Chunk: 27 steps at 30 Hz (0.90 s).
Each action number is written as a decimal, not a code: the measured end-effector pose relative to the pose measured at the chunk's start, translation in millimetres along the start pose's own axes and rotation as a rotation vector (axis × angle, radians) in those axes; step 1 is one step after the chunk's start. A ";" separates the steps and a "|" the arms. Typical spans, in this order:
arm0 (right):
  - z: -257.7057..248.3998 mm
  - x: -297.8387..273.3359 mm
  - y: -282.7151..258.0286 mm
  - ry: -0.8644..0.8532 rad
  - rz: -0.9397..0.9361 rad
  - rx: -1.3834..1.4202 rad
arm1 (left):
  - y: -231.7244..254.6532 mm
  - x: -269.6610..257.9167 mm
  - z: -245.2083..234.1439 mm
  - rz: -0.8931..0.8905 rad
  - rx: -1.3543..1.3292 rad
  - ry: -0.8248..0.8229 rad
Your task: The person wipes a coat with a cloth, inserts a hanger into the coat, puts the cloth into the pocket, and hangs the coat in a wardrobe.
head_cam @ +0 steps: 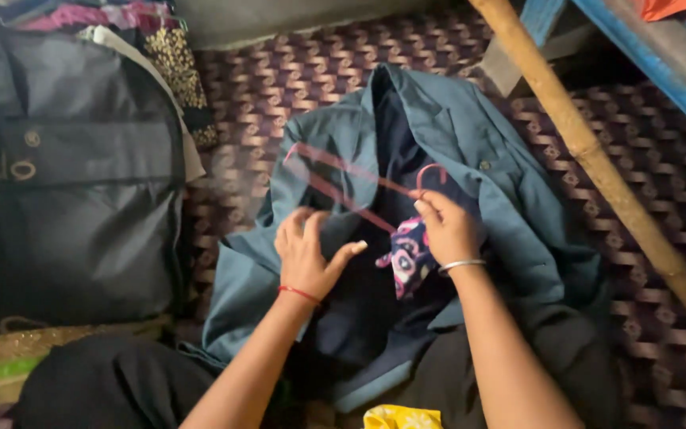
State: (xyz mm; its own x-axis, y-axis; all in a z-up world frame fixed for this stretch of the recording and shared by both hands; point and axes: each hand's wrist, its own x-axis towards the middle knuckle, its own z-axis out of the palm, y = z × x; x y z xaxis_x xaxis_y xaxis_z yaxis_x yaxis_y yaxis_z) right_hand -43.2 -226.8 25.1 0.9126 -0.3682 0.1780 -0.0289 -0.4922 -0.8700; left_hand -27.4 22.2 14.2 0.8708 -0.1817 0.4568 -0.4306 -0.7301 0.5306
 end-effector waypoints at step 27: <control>6.1 -1.3 -16.2 -0.064 -0.035 -0.681 | -66.1 54.9 -152.2 -0.145 0.012 0.171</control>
State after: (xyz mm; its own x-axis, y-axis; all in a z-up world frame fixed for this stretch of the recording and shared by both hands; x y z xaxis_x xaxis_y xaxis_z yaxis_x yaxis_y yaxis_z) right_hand -41.5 -213.4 36.1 0.9395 -0.3055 0.1548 -0.2297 -0.8973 -0.3769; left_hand 12.8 160.7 112.9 0.8701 0.0399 0.4912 -0.2999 -0.7481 0.5919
